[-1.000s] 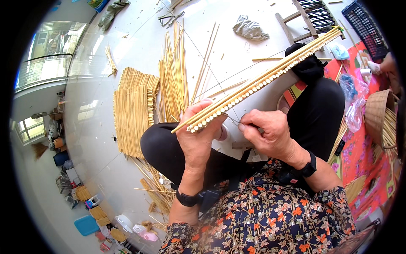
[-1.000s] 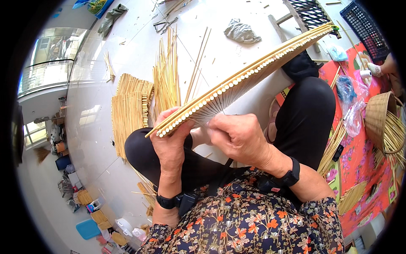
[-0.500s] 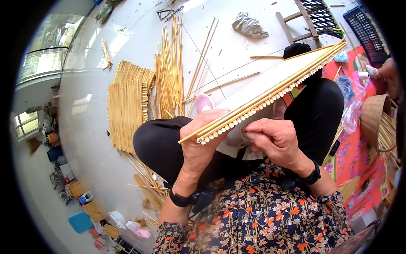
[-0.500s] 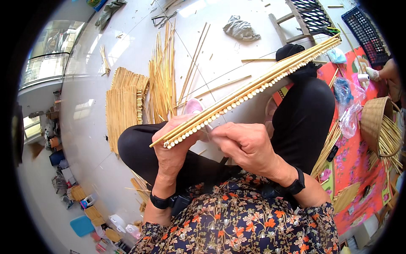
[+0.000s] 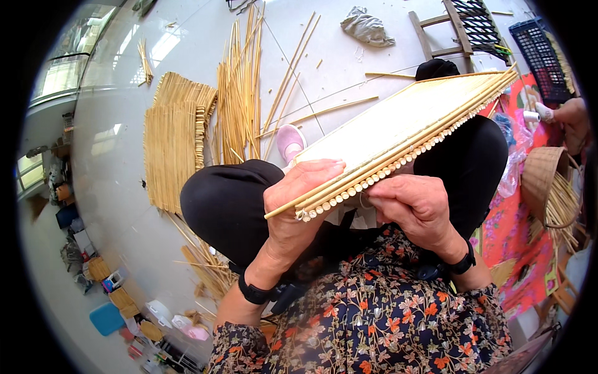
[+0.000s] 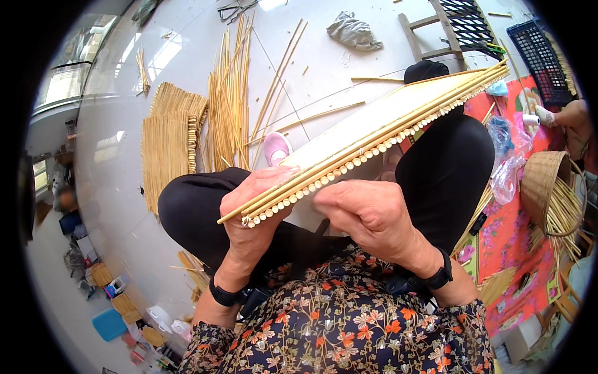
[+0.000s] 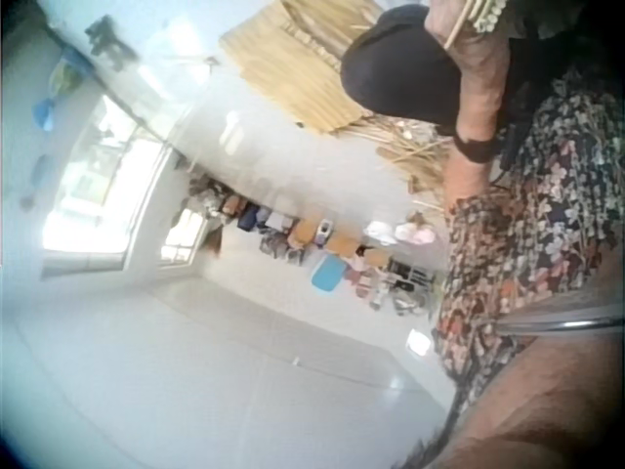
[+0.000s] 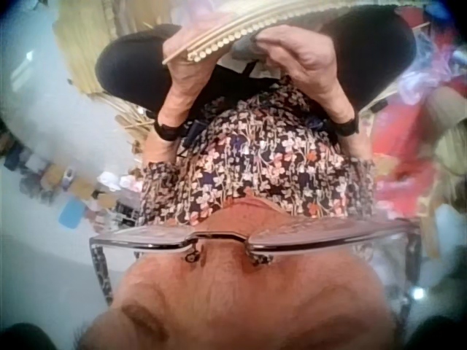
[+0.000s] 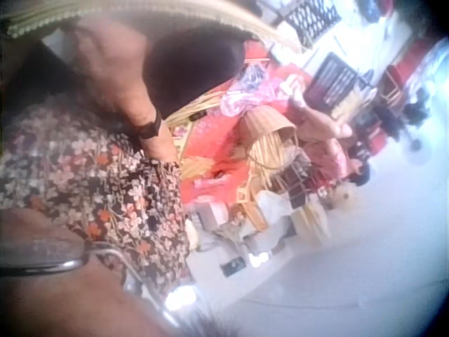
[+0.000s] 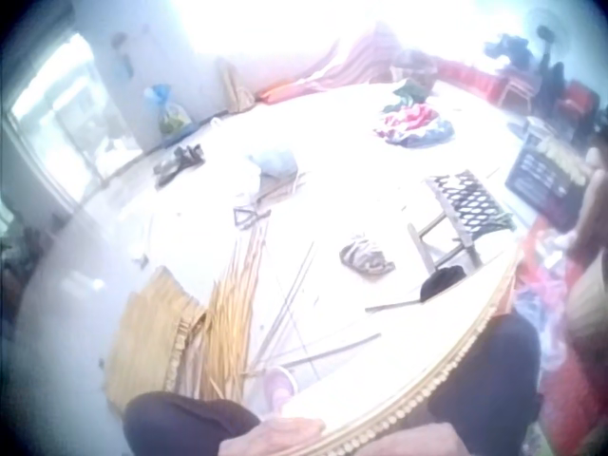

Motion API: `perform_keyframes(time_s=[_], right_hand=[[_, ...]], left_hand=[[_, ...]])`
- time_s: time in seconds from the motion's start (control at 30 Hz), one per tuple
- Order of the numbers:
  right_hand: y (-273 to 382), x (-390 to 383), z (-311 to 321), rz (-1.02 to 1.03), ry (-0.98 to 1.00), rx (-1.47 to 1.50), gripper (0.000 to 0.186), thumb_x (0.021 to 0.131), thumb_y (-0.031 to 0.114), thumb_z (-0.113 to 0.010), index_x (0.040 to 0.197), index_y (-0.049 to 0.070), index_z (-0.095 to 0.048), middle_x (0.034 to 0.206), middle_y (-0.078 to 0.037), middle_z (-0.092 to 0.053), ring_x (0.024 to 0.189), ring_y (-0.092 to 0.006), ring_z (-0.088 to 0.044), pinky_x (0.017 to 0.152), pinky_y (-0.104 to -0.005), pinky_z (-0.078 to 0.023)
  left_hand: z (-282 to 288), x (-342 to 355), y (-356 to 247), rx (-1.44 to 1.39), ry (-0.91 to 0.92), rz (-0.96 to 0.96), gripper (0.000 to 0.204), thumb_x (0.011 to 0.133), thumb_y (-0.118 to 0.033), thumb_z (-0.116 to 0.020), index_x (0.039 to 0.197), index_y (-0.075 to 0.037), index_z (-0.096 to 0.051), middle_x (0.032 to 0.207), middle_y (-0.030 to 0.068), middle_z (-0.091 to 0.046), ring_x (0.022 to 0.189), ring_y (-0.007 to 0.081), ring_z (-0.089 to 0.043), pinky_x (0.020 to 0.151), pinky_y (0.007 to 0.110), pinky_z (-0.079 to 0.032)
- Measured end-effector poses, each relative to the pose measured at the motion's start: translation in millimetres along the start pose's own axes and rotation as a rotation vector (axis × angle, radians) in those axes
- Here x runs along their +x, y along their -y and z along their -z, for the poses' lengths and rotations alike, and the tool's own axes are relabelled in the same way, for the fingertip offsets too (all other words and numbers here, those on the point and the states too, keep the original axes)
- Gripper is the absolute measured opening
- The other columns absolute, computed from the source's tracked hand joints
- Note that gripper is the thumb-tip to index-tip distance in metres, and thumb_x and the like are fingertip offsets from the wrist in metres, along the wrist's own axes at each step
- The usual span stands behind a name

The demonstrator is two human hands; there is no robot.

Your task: The person stitches the edge of a bamboo mat using a needle and thread, securing wooden slats together into a panel. They manipulate the mat with their hands to guide the thread through the slats.

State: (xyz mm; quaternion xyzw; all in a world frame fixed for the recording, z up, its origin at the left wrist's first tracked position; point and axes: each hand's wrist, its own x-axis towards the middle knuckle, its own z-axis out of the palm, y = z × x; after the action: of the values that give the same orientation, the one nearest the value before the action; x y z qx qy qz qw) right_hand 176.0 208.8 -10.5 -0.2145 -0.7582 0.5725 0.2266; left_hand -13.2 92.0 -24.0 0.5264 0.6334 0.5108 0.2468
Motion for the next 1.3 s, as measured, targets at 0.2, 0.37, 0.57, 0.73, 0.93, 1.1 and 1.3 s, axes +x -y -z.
perform_keyframes(time_s=[0.2, 0.37, 0.57, 0.73, 0.93, 1.1, 1.3], right_hand=[[-4.6, -2.0, -3.4, 0.140, -0.023, -0.099, 0.019, 0.084, -0.003, -0.072, 0.103, 0.000, -0.071, 0.084, -0.013, -0.071, 0.072, -0.0265, -0.070, 0.063, -0.0325, -0.055], [-7.5, -3.4, -12.8, 0.263, -0.118, -0.248, 0.024, 0.082, -0.003, -0.073, 0.106, 0.003, -0.072, 0.083, -0.011, -0.069, 0.071, -0.0261, -0.069, 0.060, -0.0330, -0.054], [-1.0, -4.4, -17.7, 0.261, -0.163, -0.326, 0.024, 0.082, -0.003, -0.074, 0.105, 0.002, -0.072, 0.081, -0.010, -0.068, 0.068, -0.0250, -0.068, 0.059, -0.0330, -0.053], [-1.6, -3.6, -14.1, 0.207, -0.134, -0.173, 0.018, 0.083, -0.004, -0.073, 0.101, -0.001, -0.072, 0.080, -0.011, -0.069, 0.066, -0.0248, -0.069, 0.058, -0.0325, -0.054], [-6.6, -4.9, -11.6, 0.216, -0.100, -0.146, 0.018, 0.082, -0.004, -0.074, 0.099, -0.002, -0.072, 0.078, -0.012, -0.069, 0.064, -0.0249, -0.069, 0.057, -0.0321, -0.054], [-7.0, -7.1, -2.7, 0.256, -0.022, -0.212, 0.019, 0.081, -0.004, -0.074, 0.100, -0.001, -0.070, 0.078, -0.012, -0.068, 0.064, -0.0262, -0.068, 0.056, -0.0330, -0.053], [-4.1, -5.8, -5.4, 0.133, -0.023, -0.180, 0.018, 0.084, -0.002, -0.073, 0.101, 0.001, -0.069, 0.076, -0.012, -0.066, 0.064, -0.0262, -0.067, 0.056, -0.0329, -0.051]], left_hand=[[0.4, -1.6, -0.4, -0.029, 0.005, 0.002, 0.034, 0.073, 0.010, -0.077, 0.106, 0.002, -0.072, 0.106, 0.0148, -0.076, 0.101, 0.0260, -0.073, 0.092, 0.034, -0.056], [-1.3, -1.8, -3.1, -0.019, -0.002, 0.005, 0.035, 0.073, 0.010, -0.078, 0.106, 0.001, -0.072, 0.107, 0.0147, -0.075, 0.101, 0.0264, -0.073, 0.091, 0.034, -0.056], [-3.6, -2.1, -4.0, -0.023, -0.017, 0.020, 0.036, 0.072, 0.009, -0.079, 0.107, 0.000, -0.072, 0.107, 0.0144, -0.075, 0.101, 0.0266, -0.073, 0.091, 0.034, -0.056], [2.3, -1.0, -19.1, -0.158, -0.056, 0.206, 0.049, 0.072, 0.001, -0.086, 0.118, 0.001, -0.068, 0.110, 0.0131, -0.074, 0.103, 0.0243, -0.072, 0.096, 0.034, -0.055], [14.9, -16.9, -6.1, -0.234, 0.023, 0.101, 0.056, 0.073, -0.003, -0.089, 0.123, 0.002, -0.065, 0.118, 0.0138, -0.072, 0.115, 0.0248, -0.068, 0.109, 0.045, -0.048], [10.4, -17.1, -7.0, -0.264, -0.027, 0.095, 0.044, 0.073, -0.004, -0.089, 0.113, 0.000, -0.071, 0.108, 0.0096, -0.076, 0.107, 0.0208, -0.072, 0.111, 0.048, -0.047], [12.2, -12.2, -3.1, -0.305, -0.010, 0.131, 0.046, 0.074, -0.001, -0.087, 0.117, 0.002, -0.070, 0.111, 0.0108, -0.076, 0.107, 0.0197, -0.072, 0.113, 0.045, -0.045]])
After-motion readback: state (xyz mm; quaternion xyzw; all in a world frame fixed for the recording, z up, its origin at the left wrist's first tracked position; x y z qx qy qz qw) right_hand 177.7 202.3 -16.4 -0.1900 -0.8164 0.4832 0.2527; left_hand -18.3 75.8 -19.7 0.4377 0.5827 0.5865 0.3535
